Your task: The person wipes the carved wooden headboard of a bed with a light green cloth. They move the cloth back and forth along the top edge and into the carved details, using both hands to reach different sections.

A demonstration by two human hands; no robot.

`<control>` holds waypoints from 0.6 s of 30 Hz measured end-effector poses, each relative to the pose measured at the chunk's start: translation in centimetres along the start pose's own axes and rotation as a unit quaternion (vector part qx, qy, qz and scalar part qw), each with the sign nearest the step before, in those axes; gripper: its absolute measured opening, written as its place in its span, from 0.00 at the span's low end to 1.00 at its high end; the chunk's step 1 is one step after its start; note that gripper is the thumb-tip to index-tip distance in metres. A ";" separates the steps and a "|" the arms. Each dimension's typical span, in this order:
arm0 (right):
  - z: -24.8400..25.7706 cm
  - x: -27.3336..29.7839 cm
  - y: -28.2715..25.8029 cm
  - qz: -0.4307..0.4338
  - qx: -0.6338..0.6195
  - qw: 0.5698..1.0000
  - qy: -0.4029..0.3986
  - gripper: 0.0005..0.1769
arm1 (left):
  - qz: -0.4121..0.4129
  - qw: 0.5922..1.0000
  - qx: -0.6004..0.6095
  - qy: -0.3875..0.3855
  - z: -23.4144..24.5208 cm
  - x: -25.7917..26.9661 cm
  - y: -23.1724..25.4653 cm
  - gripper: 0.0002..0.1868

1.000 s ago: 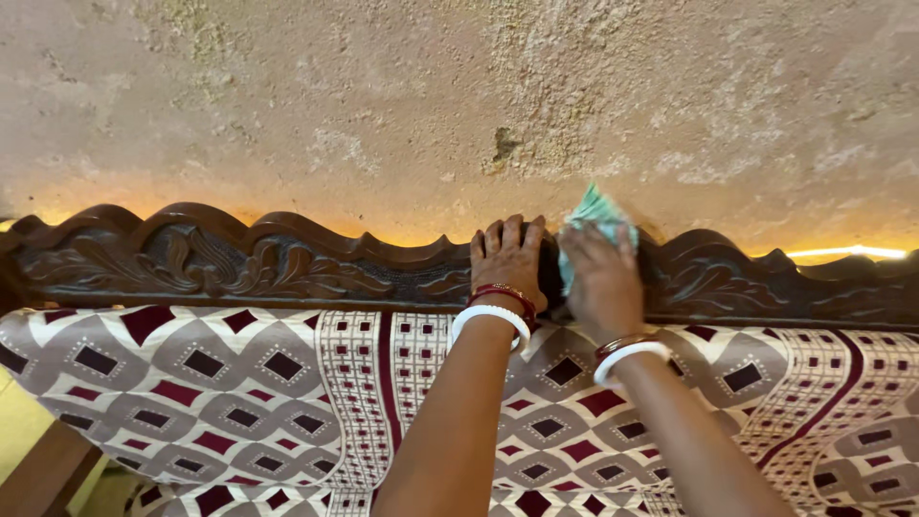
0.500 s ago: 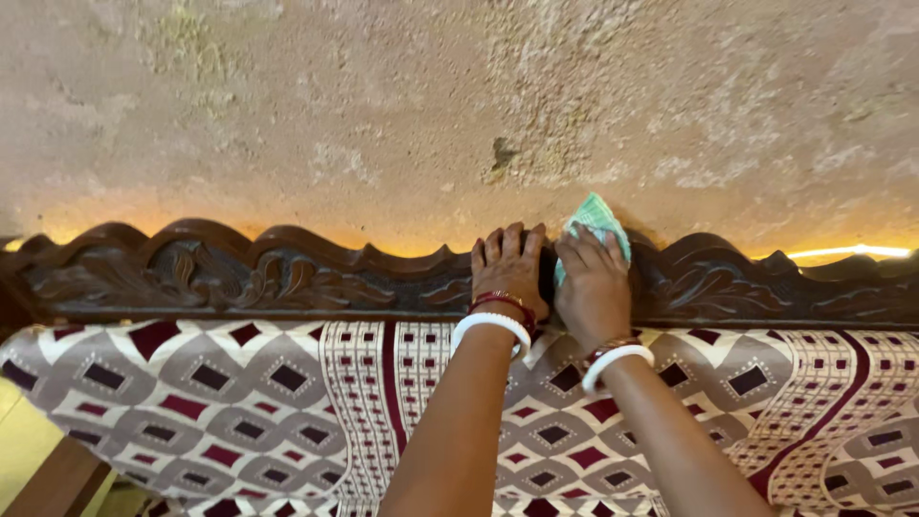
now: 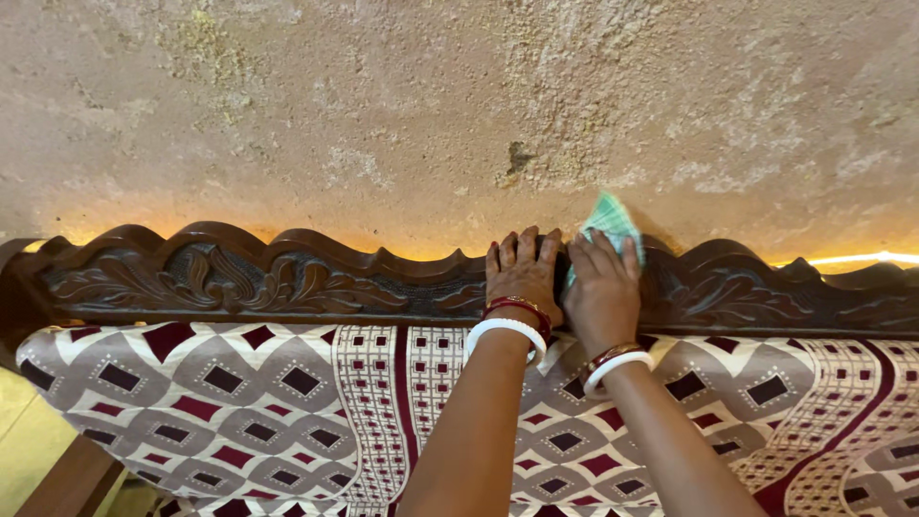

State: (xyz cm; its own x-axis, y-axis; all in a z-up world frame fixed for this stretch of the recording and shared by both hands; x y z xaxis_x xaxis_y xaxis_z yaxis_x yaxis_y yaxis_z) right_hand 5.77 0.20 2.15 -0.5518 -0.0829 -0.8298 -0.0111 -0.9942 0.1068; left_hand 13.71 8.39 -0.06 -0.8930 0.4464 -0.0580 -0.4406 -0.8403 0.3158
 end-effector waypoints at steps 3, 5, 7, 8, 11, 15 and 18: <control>0.8 -0.2 1.2 -0.019 -0.073 0.997 0.020 0.19 | 0.010 0.999 0.004 -0.050 -0.2 0.0 -0.1 0.65; 1.9 0.2 5.4 -0.104 -0.161 0.980 0.055 0.17 | 0.009 0.999 0.013 -0.041 0.3 0.4 0.0 0.64; 0.9 1.2 9.9 -0.269 -0.195 0.942 0.034 0.18 | 0.009 0.999 0.017 -0.034 0.4 0.7 0.0 0.63; 0.3 2.3 11.3 -0.349 -0.208 0.913 0.021 0.19 | 0.009 0.999 0.015 -0.031 0.4 0.7 -0.1 0.63; 1.0 1.7 7.2 -0.235 -0.124 0.959 0.095 0.21 | 0.010 0.999 0.010 -0.040 -0.2 0.0 0.1 0.64; 0.7 0.0 0.5 0.001 -0.031 1.000 0.007 0.21 | -0.006 1.000 0.006 0.000 -0.1 -0.3 0.0 0.64; 0.7 -0.2 1.6 0.012 -0.081 0.997 -0.007 0.19 | -0.002 0.999 0.025 -0.023 -0.1 0.1 -0.2 0.63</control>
State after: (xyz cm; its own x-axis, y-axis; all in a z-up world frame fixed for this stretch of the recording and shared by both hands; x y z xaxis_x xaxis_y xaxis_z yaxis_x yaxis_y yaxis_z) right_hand 5.28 -1.28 2.90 -0.5617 -0.1077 -0.8203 0.1369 -0.9899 0.0362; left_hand 13.73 8.54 -0.23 -0.8856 0.4642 -0.0159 -0.4377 -0.8228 0.3625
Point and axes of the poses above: each hand's wrist, its own x-axis away from the middle knuckle, its own z-axis out of the back of the hand, y = z × x, the point moved 9 cm from there along -x, towards the middle knuckle, and after that the axes turned 7 degrees about z, right-handed, at the moved point
